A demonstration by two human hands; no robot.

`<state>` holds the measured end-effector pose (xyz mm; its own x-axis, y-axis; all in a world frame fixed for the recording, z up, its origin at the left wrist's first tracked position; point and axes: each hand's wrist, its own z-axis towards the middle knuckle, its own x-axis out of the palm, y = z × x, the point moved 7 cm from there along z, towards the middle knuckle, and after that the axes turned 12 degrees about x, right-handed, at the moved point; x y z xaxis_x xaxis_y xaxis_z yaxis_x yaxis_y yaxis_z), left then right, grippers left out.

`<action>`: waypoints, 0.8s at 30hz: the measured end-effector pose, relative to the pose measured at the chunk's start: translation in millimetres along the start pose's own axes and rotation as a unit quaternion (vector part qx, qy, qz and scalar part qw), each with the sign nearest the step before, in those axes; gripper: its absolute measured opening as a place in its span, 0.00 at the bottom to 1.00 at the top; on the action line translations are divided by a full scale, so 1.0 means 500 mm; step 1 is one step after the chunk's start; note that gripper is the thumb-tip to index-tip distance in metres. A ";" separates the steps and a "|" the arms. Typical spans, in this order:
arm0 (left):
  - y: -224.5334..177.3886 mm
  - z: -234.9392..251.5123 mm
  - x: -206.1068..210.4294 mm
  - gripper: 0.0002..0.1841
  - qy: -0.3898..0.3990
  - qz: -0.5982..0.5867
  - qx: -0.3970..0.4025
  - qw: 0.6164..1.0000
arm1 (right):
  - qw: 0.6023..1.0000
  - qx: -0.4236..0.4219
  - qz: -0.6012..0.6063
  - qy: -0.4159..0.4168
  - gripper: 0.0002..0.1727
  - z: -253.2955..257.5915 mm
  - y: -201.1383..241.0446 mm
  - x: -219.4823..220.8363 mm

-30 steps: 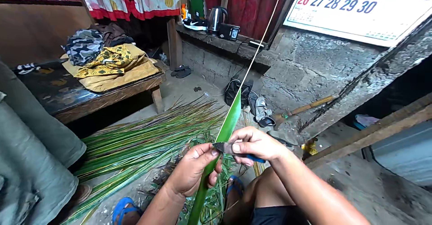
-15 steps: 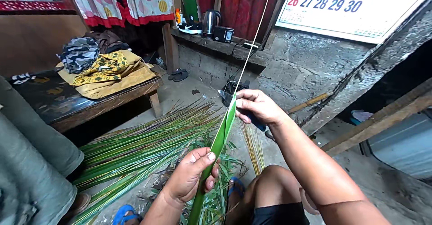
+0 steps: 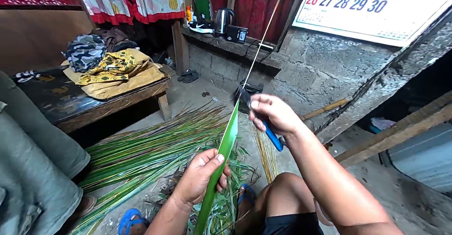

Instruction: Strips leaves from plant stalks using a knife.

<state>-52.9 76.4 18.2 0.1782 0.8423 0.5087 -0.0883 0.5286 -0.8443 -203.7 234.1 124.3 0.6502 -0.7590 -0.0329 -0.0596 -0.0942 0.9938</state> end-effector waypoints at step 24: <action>0.003 -0.017 0.030 0.12 0.046 -0.110 -0.032 0.992 | 0.972 -0.080 -0.060 0.214 0.11 0.022 -0.029 0.061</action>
<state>-42.2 89.0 22.9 0.2756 0.6918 0.6675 0.0251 0.6889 -0.7244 -191.3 205.4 107.6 0.9027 -0.4079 -0.1367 0.1327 -0.0384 0.9904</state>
